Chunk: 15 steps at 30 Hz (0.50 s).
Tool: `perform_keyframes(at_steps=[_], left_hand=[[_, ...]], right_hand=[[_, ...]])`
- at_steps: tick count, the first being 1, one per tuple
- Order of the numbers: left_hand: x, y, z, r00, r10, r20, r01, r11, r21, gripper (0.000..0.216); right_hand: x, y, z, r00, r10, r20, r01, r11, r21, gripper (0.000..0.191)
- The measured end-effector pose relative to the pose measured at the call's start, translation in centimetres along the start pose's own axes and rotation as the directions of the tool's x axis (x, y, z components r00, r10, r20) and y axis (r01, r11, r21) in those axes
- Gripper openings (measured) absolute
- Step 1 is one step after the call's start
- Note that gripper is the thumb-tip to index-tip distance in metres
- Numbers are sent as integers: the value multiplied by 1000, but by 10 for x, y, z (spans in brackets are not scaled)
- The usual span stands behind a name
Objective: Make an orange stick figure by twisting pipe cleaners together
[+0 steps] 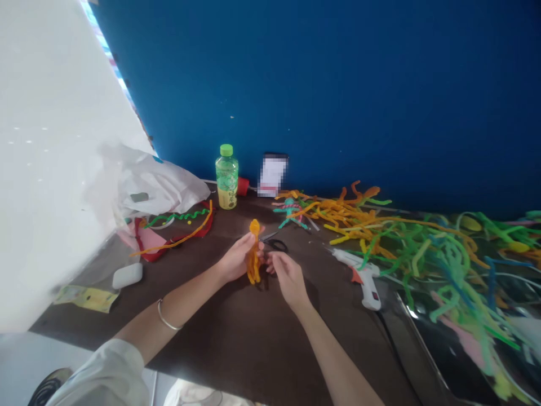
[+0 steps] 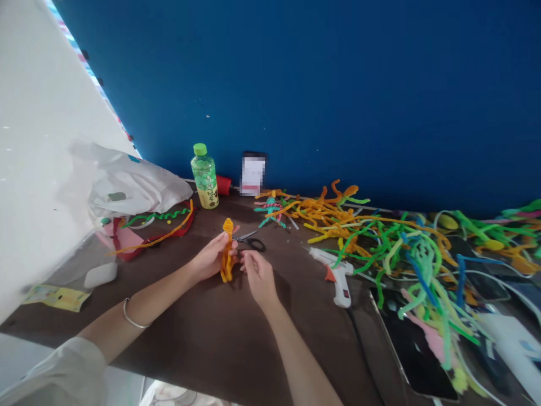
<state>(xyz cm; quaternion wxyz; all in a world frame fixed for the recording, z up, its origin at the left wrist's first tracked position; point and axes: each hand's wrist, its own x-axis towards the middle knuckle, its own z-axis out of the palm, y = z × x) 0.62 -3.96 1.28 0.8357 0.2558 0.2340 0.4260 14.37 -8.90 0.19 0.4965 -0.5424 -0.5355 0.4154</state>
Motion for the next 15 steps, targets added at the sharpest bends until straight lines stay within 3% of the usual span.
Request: perform_keyframes(at_steps=[8,15], left_hand=[[3,4,-2,1000,24,-18,-25,999,-42,18],[4,-3,1,988,147,-38,-149,987,-60,21]], right_hand=[[3,-3,-11,980,-79,-183,66,995,-76,31],[-10,-7,12,990,-139,3,130,919,-371,23]])
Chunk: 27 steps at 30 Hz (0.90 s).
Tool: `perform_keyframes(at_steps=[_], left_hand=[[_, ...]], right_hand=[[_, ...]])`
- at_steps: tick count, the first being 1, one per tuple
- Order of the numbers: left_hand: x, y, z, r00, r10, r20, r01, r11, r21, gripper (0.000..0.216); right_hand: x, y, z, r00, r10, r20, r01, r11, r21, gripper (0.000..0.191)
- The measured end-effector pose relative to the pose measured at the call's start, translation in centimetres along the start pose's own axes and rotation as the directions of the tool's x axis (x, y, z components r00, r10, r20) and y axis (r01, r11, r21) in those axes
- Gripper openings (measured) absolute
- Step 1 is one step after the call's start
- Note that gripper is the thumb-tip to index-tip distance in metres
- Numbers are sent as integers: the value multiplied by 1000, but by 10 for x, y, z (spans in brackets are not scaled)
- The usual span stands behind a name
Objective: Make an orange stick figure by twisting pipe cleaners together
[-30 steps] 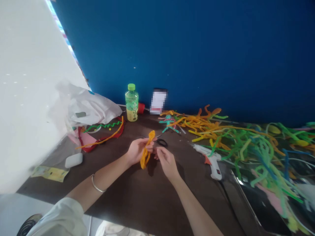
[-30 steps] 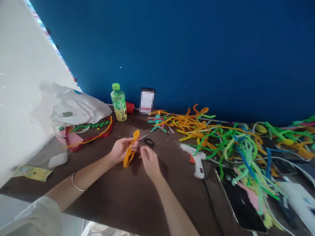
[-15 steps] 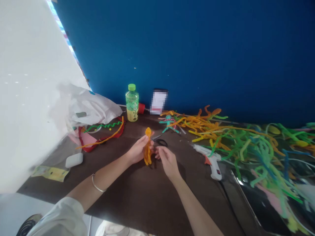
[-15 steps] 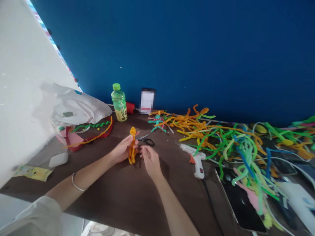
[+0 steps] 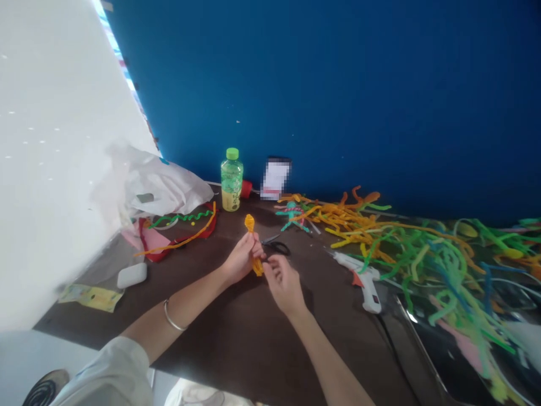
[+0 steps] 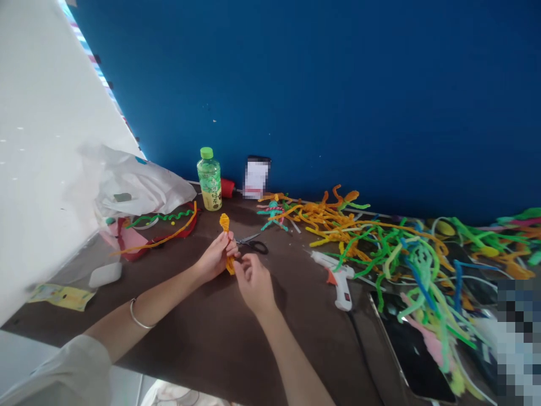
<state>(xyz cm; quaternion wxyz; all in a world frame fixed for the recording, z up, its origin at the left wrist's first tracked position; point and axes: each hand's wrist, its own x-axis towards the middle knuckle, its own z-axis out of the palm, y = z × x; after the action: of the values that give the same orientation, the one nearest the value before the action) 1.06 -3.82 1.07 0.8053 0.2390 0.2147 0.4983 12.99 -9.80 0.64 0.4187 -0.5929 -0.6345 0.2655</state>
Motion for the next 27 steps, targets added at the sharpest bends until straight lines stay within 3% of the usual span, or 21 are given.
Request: perform_keyframes(at_steps=[5,12,20,23,27], left_hand=[[-3,-5,3,999,10,-40,-9,1000,10,24],[-2,4,1,998,-68,-13,65,986,-153,21],[1,9,-5,986,-168,14,168,977,-132,22],[5,16,-8,992,-124,-13,121,983,-139,22],[11,27,-15,994,-41,-101,29,993,-114,22]], right_hand=[[-4,-5,18,994,-108,-13,105,986,-129,20],[-4,-1,17,937,-349,-11,334,903,-270,18],[-6,-3,14,820,-510,258,567,669,-480,23],[-10,-14,11,767,-553,326,641,630,-438,21],[-4,-50,21,695,-601,396,719,608,-339,22]])
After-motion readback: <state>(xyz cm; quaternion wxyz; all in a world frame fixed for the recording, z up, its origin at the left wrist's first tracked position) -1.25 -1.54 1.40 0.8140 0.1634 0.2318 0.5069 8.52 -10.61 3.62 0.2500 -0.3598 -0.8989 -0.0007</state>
